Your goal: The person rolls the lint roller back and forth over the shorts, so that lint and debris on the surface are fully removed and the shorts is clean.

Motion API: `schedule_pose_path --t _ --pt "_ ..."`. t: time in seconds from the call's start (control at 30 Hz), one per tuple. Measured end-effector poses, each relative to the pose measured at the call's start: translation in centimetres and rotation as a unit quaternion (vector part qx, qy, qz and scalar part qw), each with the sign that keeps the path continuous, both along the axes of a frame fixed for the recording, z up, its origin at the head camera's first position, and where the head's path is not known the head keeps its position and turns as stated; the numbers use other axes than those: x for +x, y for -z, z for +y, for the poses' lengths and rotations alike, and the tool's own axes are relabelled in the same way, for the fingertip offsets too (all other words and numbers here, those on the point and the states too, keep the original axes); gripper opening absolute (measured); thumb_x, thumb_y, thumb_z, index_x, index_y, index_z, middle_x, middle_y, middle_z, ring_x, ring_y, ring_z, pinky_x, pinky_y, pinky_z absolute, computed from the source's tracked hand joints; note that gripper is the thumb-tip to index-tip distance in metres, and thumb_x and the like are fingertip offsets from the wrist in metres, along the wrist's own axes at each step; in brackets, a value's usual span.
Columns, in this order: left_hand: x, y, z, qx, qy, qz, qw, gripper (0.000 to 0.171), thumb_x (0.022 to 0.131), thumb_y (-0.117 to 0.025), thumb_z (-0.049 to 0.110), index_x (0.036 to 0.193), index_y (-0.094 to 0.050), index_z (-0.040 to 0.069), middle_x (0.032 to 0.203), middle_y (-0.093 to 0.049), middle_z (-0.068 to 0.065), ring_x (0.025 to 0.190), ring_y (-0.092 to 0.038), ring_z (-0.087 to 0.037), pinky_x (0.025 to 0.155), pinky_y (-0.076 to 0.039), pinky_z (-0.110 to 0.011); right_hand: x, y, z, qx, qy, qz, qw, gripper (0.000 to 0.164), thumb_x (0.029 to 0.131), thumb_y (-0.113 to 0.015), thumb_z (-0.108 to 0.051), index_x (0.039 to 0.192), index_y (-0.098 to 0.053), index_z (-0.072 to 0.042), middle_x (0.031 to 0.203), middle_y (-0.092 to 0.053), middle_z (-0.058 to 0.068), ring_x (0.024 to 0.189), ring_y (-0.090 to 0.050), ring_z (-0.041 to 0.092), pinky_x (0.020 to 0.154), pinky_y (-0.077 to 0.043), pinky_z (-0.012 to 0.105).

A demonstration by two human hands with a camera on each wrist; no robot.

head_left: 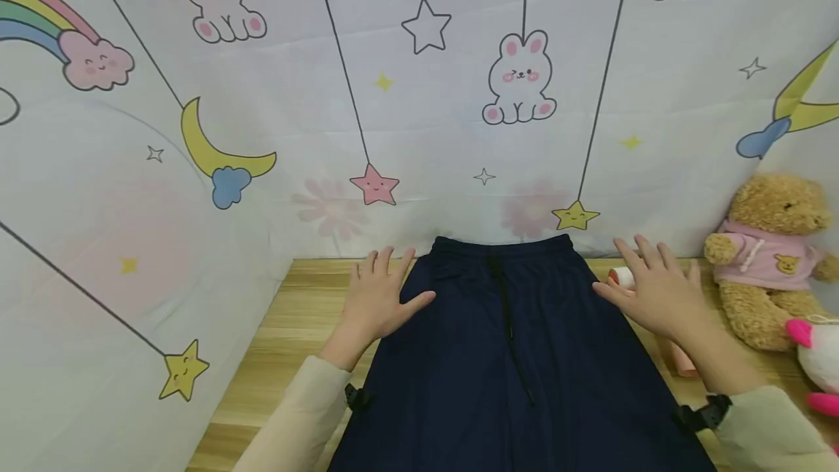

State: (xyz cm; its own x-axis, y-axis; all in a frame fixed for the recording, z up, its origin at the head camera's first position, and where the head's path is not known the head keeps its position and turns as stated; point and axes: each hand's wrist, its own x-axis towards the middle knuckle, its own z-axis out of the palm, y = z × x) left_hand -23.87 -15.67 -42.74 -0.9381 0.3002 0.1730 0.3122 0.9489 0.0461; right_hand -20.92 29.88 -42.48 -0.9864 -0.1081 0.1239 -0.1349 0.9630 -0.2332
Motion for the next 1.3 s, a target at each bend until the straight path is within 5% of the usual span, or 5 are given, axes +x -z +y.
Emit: schedule_pose_path --t 0.3,0.47,0.67,0.93,1.3 --pt "4.6 1.6 -4.1 0.075 -0.046 -0.037 0.9954 0.082 0.098 -0.054 0.068 0.155 -0.048 0.010 0.134 -0.064 -0.020 0.113 -0.066 -0.038 0.086 -0.056 -0.054 2.4 3.0 3.4 0.007 0.023 0.023 0.999 0.088 0.099 -0.063 -0.056 0.159 -0.030 0.000 0.145 -0.033 0.045 0.120 -0.038 0.071 0.089 -0.034 0.083" --pt "6.9 2.4 -6.0 0.153 -0.069 -0.140 0.9758 0.068 0.098 -0.064 0.056 0.142 -0.059 0.004 0.090 -0.072 0.000 0.071 -0.066 -0.017 0.064 -0.053 -0.039 3.4 5.0 4.8 -0.026 0.039 -0.018 0.999 0.084 0.101 -0.063 -0.044 0.157 -0.026 0.007 0.138 -0.030 0.053 0.114 -0.035 0.076 0.087 -0.035 0.082" --pt "8.8 3.8 -7.7 0.284 -0.058 -0.283 0.9145 0.060 0.097 -0.070 0.045 0.132 -0.062 -0.004 0.075 -0.067 -0.001 0.059 -0.062 -0.017 0.054 -0.049 -0.033 3.5 6.8 6.1 -0.057 0.036 -0.025 0.997 0.078 0.101 -0.061 -0.026 0.153 -0.021 0.016 0.129 -0.037 0.056 0.112 -0.040 0.074 0.087 -0.038 0.080" --pt "10.1 5.5 -8.9 0.436 -0.058 -0.412 0.7980 0.052 0.099 -0.071 0.035 0.129 -0.057 -0.005 0.076 -0.066 -0.007 0.058 -0.063 -0.016 0.054 -0.058 -0.034 3.1 7.6 6.8 -0.109 0.010 -0.018 0.994 0.069 0.100 -0.051 -0.006 0.150 -0.016 0.026 0.131 -0.042 0.055 0.111 -0.053 0.067 0.081 -0.046 0.071" --pt "11.3 6.2 -9.2 0.483 -0.073 -0.464 0.7388 0.027 0.099 -0.070 0.021 0.115 -0.065 0.000 0.080 -0.066 -0.003 0.066 -0.066 -0.014 0.058 -0.058 -0.029 3.8 7.3 5.9 -0.126 0.064 0.021 0.990 0.062 0.108 -0.047 -0.027 0.152 -0.032 0.014 0.140 -0.044 0.046 0.119 -0.046 0.067 0.089 -0.040 0.076"
